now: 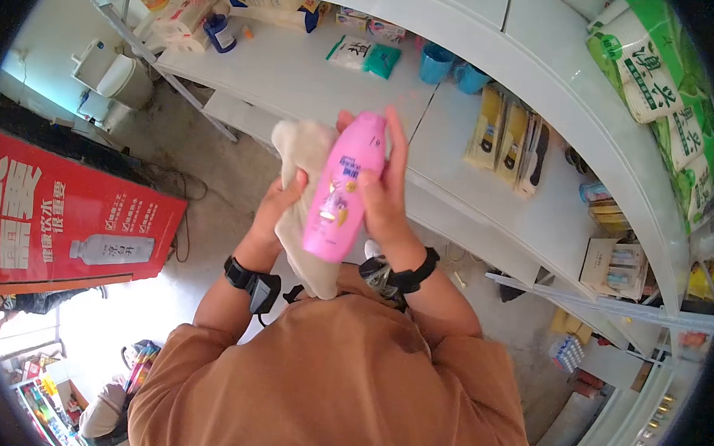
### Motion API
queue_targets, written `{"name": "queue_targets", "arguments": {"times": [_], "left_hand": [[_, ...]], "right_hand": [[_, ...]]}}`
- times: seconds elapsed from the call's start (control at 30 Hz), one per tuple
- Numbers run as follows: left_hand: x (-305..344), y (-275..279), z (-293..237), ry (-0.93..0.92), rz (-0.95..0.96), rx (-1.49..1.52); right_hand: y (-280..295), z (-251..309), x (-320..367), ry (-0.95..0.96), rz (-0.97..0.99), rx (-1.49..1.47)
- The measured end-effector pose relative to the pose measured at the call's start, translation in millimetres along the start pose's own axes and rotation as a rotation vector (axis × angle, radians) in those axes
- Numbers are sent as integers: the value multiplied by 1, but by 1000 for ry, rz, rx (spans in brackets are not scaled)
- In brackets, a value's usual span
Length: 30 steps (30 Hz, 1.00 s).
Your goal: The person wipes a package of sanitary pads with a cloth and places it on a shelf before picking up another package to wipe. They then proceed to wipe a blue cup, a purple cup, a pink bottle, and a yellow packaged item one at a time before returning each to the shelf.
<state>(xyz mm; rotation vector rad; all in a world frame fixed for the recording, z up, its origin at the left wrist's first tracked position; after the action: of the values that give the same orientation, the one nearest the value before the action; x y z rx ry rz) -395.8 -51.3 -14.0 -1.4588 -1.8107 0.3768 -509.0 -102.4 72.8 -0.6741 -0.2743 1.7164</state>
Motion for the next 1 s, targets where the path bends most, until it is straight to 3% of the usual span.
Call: {"name": "queue_targets", "arguments": {"times": [0.07, 0.13, 0.3, 0.37, 0.4, 0.47, 0.5, 0.57, 0.7, 0.77, 0.8, 0.87, 0.9, 0.97, 1.0], "left_hand": [[-4, 3, -6, -49, -15, 52], [-7, 18, -11, -183, -67, -153], [-1, 29, -11, -345, -172, -284], [0, 31, -18, -385, -184, -300], [-1, 26, -13, -324, -131, -392], [1, 23, -7, -249, -80, -479], [2, 18, 2, -148, -16, -485], [6, 6, 11, -45, 49, -489], [-2, -1, 13, 83, -76, -134], [-10, 4, 13, 98, -93, -41], [-17, 13, 12, 71, -96, 9], [-22, 27, 10, 47, -96, 52], [-22, 33, 9, 43, -102, 34], [-22, 40, 10, 41, -108, 15], [-22, 46, 10, 24, -139, -17]], "right_hand": [[-10, -3, 13, -6, 66, 78], [-18, -3, 19, -73, 43, 107], [-11, -15, 17, 35, -28, 313], [-6, -27, 9, -188, 10, 199], [-1, -25, 3, -195, 6, 201], [33, -14, -15, -174, -254, 103], [35, -9, -23, -180, -257, 106], [45, 19, -36, -38, -381, -127], [34, 45, -24, 169, -412, -110], [-4, 32, -5, 268, -28, 221], [-6, 31, -1, 269, -25, 218], [-47, 30, 23, 537, 321, 601], [-48, 27, 26, 540, 317, 600], [-32, 13, 18, 278, 186, 334], [-33, 14, 19, 278, 183, 335]]}}
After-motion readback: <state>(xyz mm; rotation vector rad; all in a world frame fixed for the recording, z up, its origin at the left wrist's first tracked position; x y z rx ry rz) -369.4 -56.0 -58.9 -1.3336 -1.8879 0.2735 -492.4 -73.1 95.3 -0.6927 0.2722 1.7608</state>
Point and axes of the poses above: each hand's wrist, its own x-axis away from the middle knuckle, its own y-axis out of the back of the hand, z = x × y, the point moved 10 cm from there along -x, towards the middle knuckle, and after that the axes turned 13 degrees about -z, right-handed, at the moved point
